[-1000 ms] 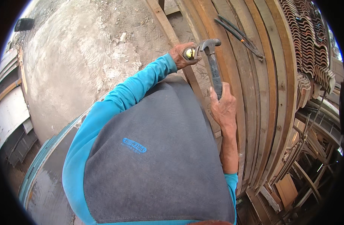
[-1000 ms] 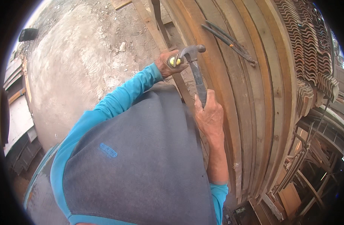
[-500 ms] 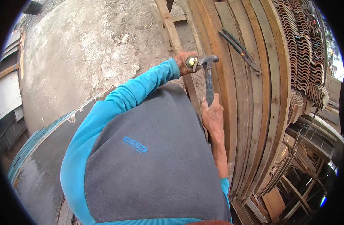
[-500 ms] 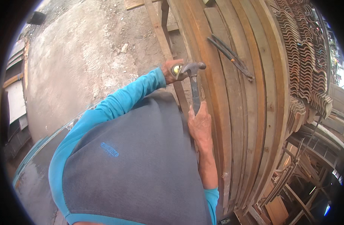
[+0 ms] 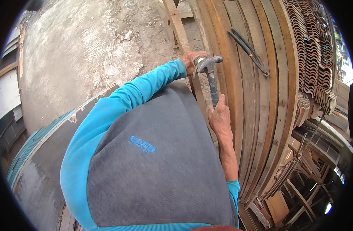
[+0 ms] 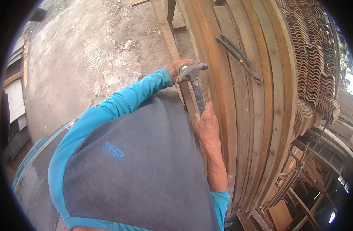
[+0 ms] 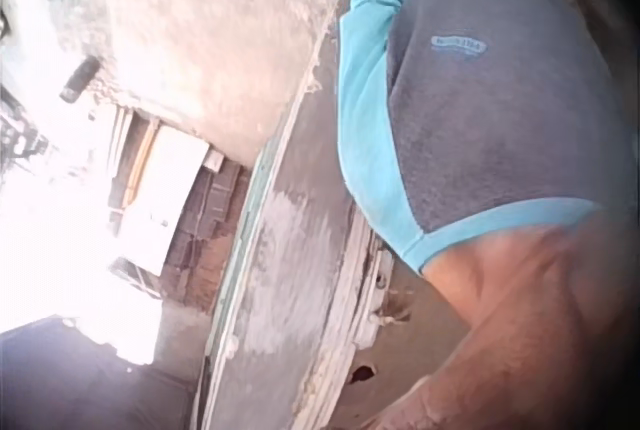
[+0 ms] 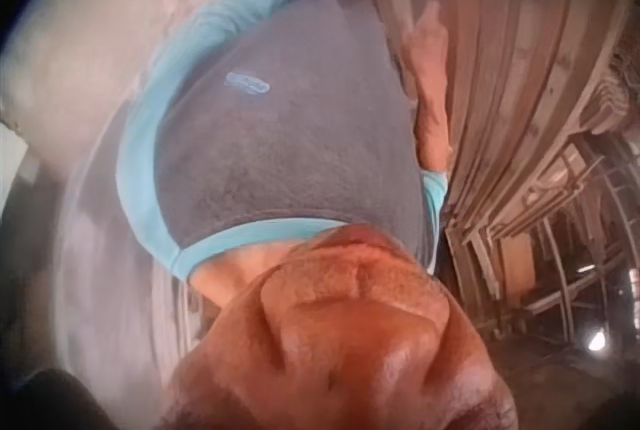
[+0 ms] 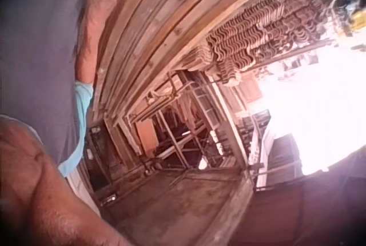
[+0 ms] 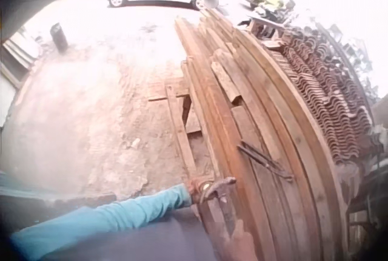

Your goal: The person uses a hammer and pliers to remove nails from wooden beams and then moves one of the beams.

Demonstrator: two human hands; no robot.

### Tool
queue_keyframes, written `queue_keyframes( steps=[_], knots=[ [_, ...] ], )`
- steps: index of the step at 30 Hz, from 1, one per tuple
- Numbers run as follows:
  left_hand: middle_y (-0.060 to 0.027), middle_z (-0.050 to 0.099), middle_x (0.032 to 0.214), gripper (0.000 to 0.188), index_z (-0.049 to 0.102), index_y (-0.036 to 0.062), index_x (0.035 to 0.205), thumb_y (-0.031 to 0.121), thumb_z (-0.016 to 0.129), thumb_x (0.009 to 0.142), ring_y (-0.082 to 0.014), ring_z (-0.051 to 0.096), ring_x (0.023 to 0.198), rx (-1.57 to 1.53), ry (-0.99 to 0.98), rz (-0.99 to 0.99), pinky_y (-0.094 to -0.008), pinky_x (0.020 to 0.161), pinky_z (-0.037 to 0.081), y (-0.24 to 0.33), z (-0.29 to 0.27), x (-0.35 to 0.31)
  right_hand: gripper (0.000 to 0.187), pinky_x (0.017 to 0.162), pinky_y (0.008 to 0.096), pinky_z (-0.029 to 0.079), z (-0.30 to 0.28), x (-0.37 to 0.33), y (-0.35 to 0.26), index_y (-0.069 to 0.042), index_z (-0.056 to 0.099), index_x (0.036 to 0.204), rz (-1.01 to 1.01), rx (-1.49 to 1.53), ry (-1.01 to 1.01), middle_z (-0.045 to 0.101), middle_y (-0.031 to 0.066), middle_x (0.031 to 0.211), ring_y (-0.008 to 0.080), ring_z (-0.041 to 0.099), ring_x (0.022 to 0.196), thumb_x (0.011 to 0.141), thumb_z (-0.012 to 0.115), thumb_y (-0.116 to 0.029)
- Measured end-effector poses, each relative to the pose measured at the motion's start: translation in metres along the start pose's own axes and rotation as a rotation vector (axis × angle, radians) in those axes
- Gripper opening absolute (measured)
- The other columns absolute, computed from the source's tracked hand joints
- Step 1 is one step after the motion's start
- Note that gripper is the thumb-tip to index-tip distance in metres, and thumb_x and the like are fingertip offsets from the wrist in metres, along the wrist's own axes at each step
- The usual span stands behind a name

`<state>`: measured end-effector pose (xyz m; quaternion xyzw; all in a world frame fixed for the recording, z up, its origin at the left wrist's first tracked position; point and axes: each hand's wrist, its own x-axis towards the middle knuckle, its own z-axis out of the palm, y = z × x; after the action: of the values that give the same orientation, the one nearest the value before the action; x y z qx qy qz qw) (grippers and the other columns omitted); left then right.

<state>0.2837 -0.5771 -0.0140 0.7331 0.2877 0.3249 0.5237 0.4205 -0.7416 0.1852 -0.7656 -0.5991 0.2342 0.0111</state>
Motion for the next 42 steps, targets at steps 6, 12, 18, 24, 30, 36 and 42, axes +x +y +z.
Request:
queue_keyframes(
  steps=[6,12,18,24,30,36,42],
  knots=[
    [-0.0065,0.061,0.078,0.020,0.061,0.0089,0.085,0.022,0.076,0.085,-0.0216,0.063,0.071,-0.015,0.146,0.069,-0.0349,0.067,0.053,0.013,-0.012,0.003,0.022,0.050,0.0350,0.046,-0.103,-0.002,-0.033,-0.001,0.051,0.102,-0.058,0.385,0.615,0.050,0.0076,0.065,0.0196,0.052,0.054,0.100,0.057,-0.022],
    [-0.0066,0.063,0.085,0.020,0.063,0.0094,0.089,0.021,0.078,0.083,-0.0223,0.064,0.077,-0.014,0.053,-0.013,-0.0336,0.069,0.053,0.027,-0.015,0.004,0.019,0.035,0.0255,0.042,-0.093,0.010,-0.037,-0.004,0.044,0.095,-0.539,0.678,1.070,0.044,0.0005,0.060,0.0105,0.044,0.042,0.101,0.053,-0.019],
    [-0.0037,0.065,0.092,0.020,0.064,0.0095,0.093,0.017,0.078,0.080,-0.0160,0.064,0.085,0.007,0.154,0.244,-0.0318,0.075,0.052,-0.011,-0.007,0.003,0.025,0.060,0.0459,0.049,0.003,0.016,-0.001,0.001,0.047,0.111,0.009,0.031,0.078,0.062,0.0214,0.071,0.0330,0.066,0.066,0.098,0.057,-0.018],
    [-0.0026,0.063,0.092,0.029,0.064,0.0093,0.096,0.024,0.083,0.080,-0.0140,0.062,0.087,-0.268,-0.170,-0.128,-0.0298,0.079,0.051,0.056,-0.049,0.005,0.029,0.068,0.0418,0.048,-0.016,-0.020,-0.001,0.002,0.053,0.102,0.284,0.498,0.288,0.058,0.0151,0.074,0.0239,0.059,0.069,0.097,0.062,-0.025],
    [-0.0035,0.066,0.088,0.022,0.063,0.0073,0.092,0.022,0.078,0.084,-0.0132,0.062,0.081,-0.115,-0.268,-0.209,-0.0306,0.073,0.051,0.061,-0.040,0.032,0.029,0.064,0.0338,0.042,0.022,-0.028,0.029,0.001,0.053,0.090,0.352,0.592,0.420,0.049,0.0051,0.073,0.0152,0.047,0.068,0.097,0.062,-0.026],
    [-0.0105,0.065,0.080,0.014,0.059,0.0065,0.088,0.016,0.069,0.084,-0.0279,0.066,0.075,0.167,-0.294,0.026,-0.0389,0.068,0.053,0.066,-0.014,0.021,0.032,0.062,0.0364,0.042,0.039,-0.030,0.042,0.002,0.052,0.088,0.470,0.750,0.430,0.049,0.0073,0.072,0.0183,0.047,0.064,0.095,0.062,-0.028],
    [-0.0138,0.062,0.085,0.020,0.058,0.0101,0.090,0.012,0.071,0.075,-0.0346,0.063,0.082,0.158,-0.377,0.192,-0.0448,0.073,0.052,0.066,-0.005,0.003,0.033,0.069,0.0407,0.044,0.041,-0.032,0.049,0.003,0.055,0.095,0.472,0.624,0.432,0.053,0.0123,0.075,0.0247,0.051,0.071,0.092,0.065,-0.029]
  ],
)
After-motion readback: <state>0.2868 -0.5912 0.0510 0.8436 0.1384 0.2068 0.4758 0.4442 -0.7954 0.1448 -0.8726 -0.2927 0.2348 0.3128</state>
